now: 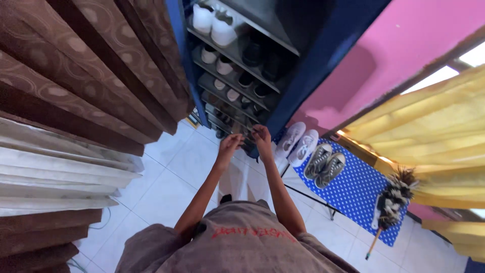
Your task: Organizing various pairs of shoes by taking them out of a rack and placing them neatly on a mat.
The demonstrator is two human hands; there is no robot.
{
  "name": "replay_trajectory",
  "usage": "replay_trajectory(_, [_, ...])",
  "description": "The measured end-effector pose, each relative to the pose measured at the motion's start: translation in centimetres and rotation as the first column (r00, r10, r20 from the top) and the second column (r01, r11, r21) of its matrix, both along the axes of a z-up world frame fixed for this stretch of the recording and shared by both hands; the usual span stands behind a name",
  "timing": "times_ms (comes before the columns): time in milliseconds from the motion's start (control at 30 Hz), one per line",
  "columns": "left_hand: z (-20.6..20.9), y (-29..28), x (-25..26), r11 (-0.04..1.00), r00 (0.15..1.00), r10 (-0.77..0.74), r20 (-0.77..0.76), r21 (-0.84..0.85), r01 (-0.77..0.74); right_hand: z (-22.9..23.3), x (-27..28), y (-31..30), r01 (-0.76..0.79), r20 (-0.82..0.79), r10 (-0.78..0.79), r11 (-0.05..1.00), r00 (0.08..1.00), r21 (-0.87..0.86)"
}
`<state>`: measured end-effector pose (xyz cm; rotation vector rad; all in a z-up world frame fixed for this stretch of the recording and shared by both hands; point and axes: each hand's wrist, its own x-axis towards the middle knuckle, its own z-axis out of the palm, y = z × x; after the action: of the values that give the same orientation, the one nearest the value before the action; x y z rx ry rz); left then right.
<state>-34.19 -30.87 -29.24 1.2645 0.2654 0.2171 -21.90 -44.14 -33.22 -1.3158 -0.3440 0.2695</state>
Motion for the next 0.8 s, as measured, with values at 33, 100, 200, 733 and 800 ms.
replay_trajectory(33, [-0.3, 1.3, 0.5, 1.000, 1.000, 0.006, 0.007, 0.003, -0.006, 1.2, 0.3, 0.9, -0.006, 0.007, 0.006, 1.000, 1.000, 0.003])
replay_trajectory(100, [-1.0, 3.4, 0.9, 0.986, 0.987, 0.154, -0.041, -0.059, -0.156, 3.3, 0.5, 2.3, -0.063, -0.150, 0.058, 0.998, 0.987, -0.031])
replay_trajectory(200, [-1.0, 6.0, 2.4, 0.980, 0.981, 0.195, -0.006, -0.033, -0.195, 1.5, 3.2, 4.1, -0.110, 0.006, 0.110, 0.990, 0.994, 0.083])
replay_trajectory(733, [7.0, 19.1, 20.8, 0.921, 0.867, 0.373, 0.331, -0.017, -0.389, 16.5, 15.2, 18.2, -0.259, 0.167, 0.245, 0.963, 0.955, 0.069])
replay_trajectory(800, [7.5, 19.8, 21.0, 0.914, 0.831, 0.353, 0.429, 0.029, -0.404, 16.8, 16.0, 19.8, -0.215, 0.207, 0.216, 0.976, 0.954, -0.024])
